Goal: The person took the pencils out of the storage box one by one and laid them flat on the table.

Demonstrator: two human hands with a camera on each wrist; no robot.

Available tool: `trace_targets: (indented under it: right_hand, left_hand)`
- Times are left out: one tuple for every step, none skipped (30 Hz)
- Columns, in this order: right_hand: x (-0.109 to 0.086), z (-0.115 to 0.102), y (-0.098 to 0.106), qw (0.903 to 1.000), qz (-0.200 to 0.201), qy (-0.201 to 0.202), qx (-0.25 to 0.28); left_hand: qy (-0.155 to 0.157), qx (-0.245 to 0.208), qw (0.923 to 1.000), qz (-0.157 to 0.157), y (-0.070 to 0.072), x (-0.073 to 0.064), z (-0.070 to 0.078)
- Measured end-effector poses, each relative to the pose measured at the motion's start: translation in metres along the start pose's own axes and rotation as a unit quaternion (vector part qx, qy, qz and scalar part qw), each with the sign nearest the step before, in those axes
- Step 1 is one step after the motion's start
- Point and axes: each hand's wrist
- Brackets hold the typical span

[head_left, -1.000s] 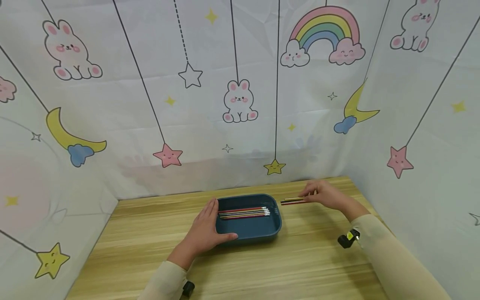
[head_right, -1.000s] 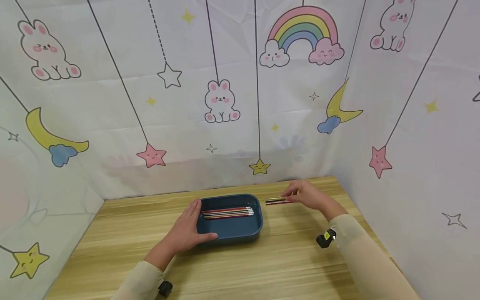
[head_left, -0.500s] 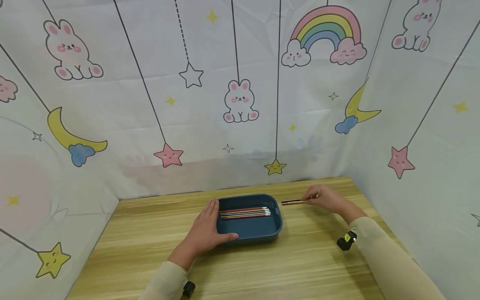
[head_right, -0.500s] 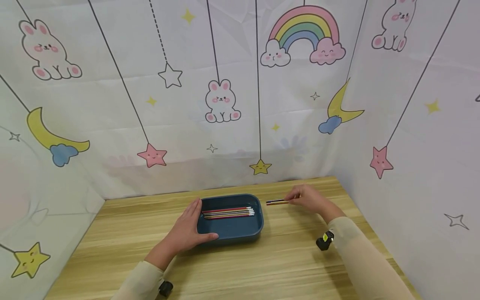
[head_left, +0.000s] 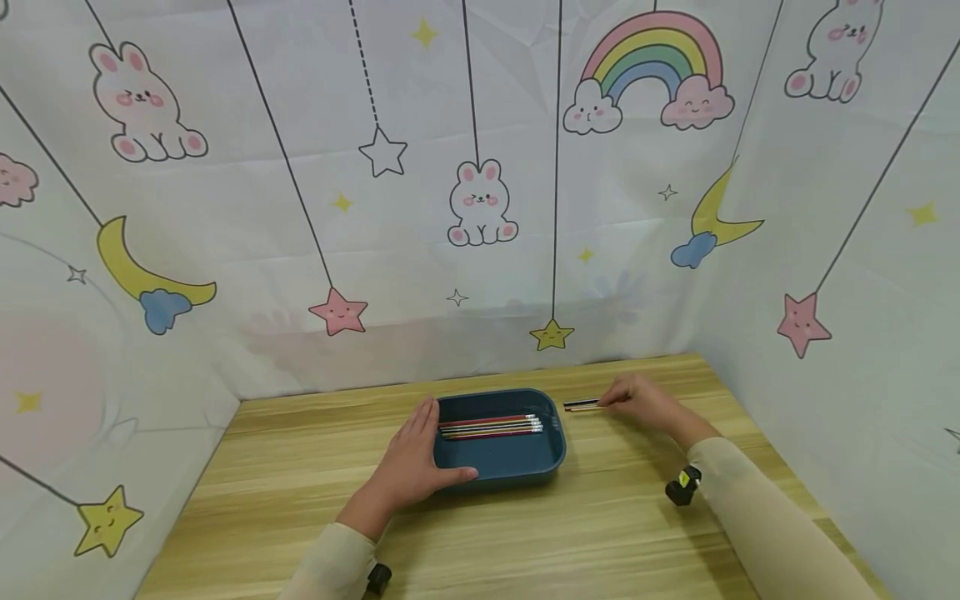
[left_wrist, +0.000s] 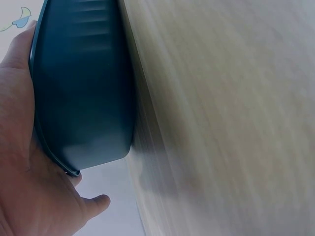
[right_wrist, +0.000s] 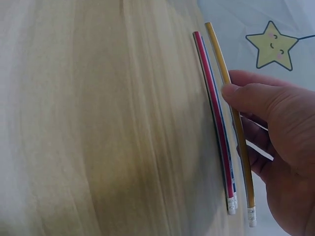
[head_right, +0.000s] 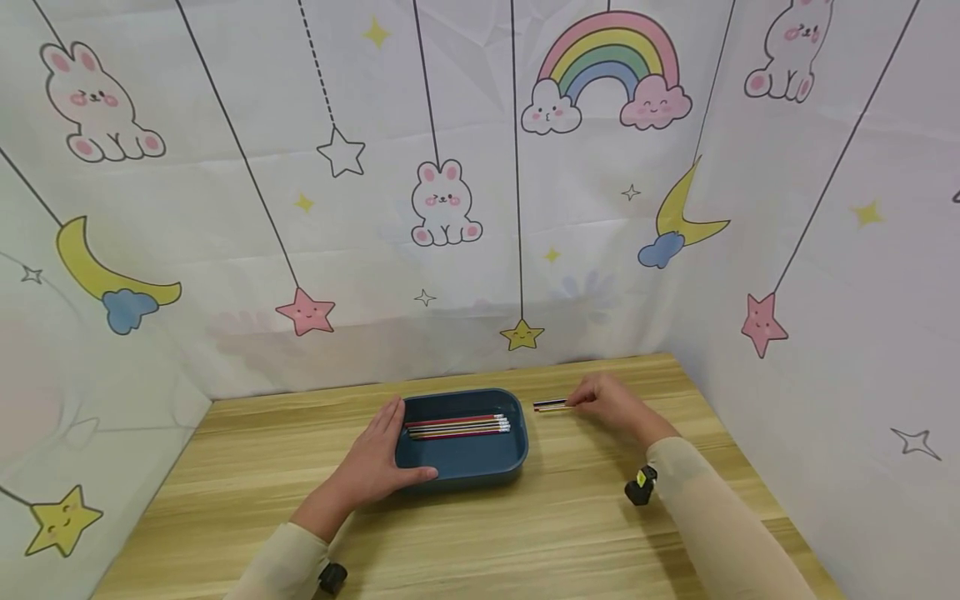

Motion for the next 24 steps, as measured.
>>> trace_targets:
  right_hand:
    - [0.000,0.000,-0.001,1.0000,0.000,-0.001,-0.002]
    - [0.000,-0.001,-0.002,1.0000,0.001,-0.001,-0.004]
    - [-0.001,-0.001,-0.003,1.0000,0.003,0.000,-0.008]
    - [-0.001,-0.002,-0.003,0.9999,0.005,0.000,-0.010]
    - [-0.001,-0.002,-0.004,0.9999,0.006,0.002,-0.012]
    - [0.000,-0.001,-0.005,0.9999,0.007,0.003,-0.014]
    - [0.000,-0.001,-0.006,0.9998,0.009,0.004,-0.018]
    - [0.000,0.000,-0.006,0.9997,0.010,0.005,-0.020]
    - [0.000,0.001,-0.007,0.9997,0.009,0.006,-0.023]
    - [0.000,0.001,-0.007,0.9996,0.008,0.007,-0.026]
    - [0.001,0.002,-0.008,0.9995,0.008,0.008,-0.029]
    - [0.001,0.002,-0.008,0.9995,0.009,0.008,-0.031]
    - [0.001,0.003,-0.009,0.9994,0.009,0.008,-0.033]
    - [0.001,0.003,-0.009,0.9994,0.010,0.006,-0.034]
    - [0.001,0.003,-0.010,0.9993,0.011,0.005,-0.036]
    - [0.001,0.003,-0.010,0.9993,0.013,0.003,-0.035]
    - [0.001,0.003,-0.011,0.9993,0.016,0.001,-0.034]
    - [0.001,0.004,-0.011,0.9993,0.017,0.000,-0.033]
    - [0.001,0.005,-0.012,0.9993,0.019,0.000,-0.032]
    - [0.001,0.005,-0.013,0.9993,0.020,-0.001,-0.031]
    - [0.001,0.006,-0.013,0.9993,0.020,0.000,-0.031]
    - [0.001,0.006,-0.014,0.9993,0.020,-0.001,-0.030]
    - [0.001,0.007,-0.015,0.9993,0.020,-0.002,-0.031]
    - [0.001,0.007,-0.016,0.9993,0.020,-0.004,-0.031]
  left_hand:
    - [0.000,0.000,1.0000,0.000,0.000,0.000,0.000]
    - [0.000,0.000,1.0000,0.000,0.000,0.000,0.000]
    - [0.000,0.000,1.0000,0.000,0.000,0.000,0.000]
    - [0.000,-0.001,1.0000,0.000,0.000,0.000,0.001]
    - [0.001,0.000,1.0000,-0.001,0.000,0.000,0.001]
    - [0.001,0.000,1.0000,0.000,0.000,-0.001,0.001]
    - [0.002,-0.001,1.0000,-0.001,0.000,-0.001,0.001]
    - [0.002,-0.001,1.0000,0.000,0.000,0.000,0.001]
    - [0.003,-0.001,1.0000,-0.001,0.000,0.000,0.001]
    - [0.004,-0.001,1.0000,-0.001,0.000,0.000,0.002]
    - [0.004,-0.001,1.0000,-0.001,0.000,0.000,0.002]
    - [0.003,-0.002,1.0000,0.000,0.001,0.000,0.002]
    - [0.004,-0.002,1.0000,-0.001,0.001,0.000,0.002]
    - [0.004,-0.003,1.0000,-0.001,0.001,0.000,0.002]
    - [0.004,-0.003,1.0000,-0.001,0.001,0.000,0.002]
    - [0.004,-0.004,1.0000,-0.002,0.001,0.000,0.002]
    - [0.003,-0.004,1.0000,-0.002,0.001,0.000,0.002]
    - [0.003,-0.004,1.0000,-0.001,0.001,0.000,0.002]
    - [0.003,-0.004,1.0000,-0.001,0.001,0.000,0.002]
    - [0.003,-0.004,1.0000,-0.002,0.001,0.000,0.002]
    - [0.003,-0.004,1.0000,-0.002,0.001,0.000,0.002]
    - [0.002,-0.004,1.0000,-0.001,0.001,0.000,0.002]
    - [0.002,-0.003,1.0000,-0.001,0.002,0.000,0.002]
    - [0.002,-0.003,1.0000,-0.001,0.002,0.000,0.002]
Point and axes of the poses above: each hand's wrist, its own x-axis towards the middle knuckle, its own y-axis out of the back of the hand, z = x × y, and after that the axes turned 6 degrees about y, right-handed
